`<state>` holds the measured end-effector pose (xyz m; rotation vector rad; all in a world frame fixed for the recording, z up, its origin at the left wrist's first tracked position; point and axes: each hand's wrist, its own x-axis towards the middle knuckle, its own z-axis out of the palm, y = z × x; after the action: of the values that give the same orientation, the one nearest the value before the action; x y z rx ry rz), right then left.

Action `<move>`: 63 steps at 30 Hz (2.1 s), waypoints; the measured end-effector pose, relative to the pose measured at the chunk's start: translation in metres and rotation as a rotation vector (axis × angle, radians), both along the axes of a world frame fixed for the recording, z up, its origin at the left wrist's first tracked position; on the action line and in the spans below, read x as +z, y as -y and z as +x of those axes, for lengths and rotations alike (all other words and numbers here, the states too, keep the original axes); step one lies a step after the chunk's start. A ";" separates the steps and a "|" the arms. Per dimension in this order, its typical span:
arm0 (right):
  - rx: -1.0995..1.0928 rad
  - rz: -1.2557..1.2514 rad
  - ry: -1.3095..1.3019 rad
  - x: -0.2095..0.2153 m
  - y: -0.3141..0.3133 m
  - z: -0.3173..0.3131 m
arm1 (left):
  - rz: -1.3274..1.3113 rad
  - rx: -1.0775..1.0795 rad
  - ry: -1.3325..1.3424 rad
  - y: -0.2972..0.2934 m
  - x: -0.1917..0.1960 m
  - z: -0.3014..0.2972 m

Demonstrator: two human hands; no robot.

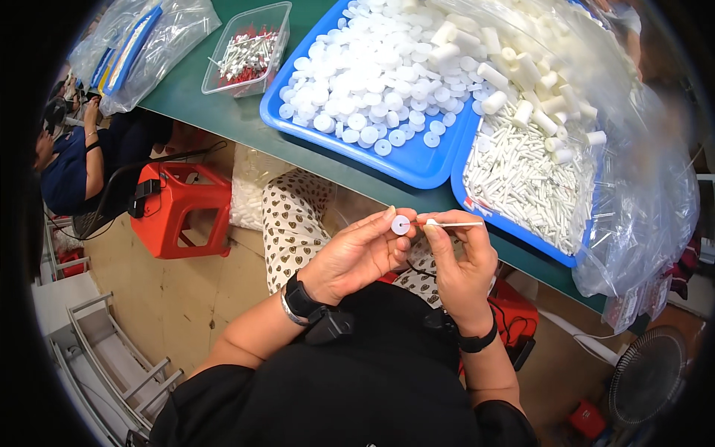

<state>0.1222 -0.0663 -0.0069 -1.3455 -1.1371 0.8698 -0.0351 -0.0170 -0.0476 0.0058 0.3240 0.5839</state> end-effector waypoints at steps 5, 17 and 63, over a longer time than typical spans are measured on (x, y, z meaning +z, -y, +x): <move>0.036 0.051 0.193 -0.001 0.000 0.002 | -0.005 0.013 -0.016 0.000 -0.002 0.002; 0.114 0.112 0.402 0.006 -0.006 0.008 | 0.045 0.011 -0.120 -0.002 0.001 0.001; 0.092 -0.093 1.056 0.033 -0.039 0.084 | 0.243 0.059 -0.186 0.004 0.000 0.010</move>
<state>0.2062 -0.0277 0.0263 -1.9059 -1.9706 0.2140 -0.0247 -0.0211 -0.0478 0.2869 0.4334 0.6803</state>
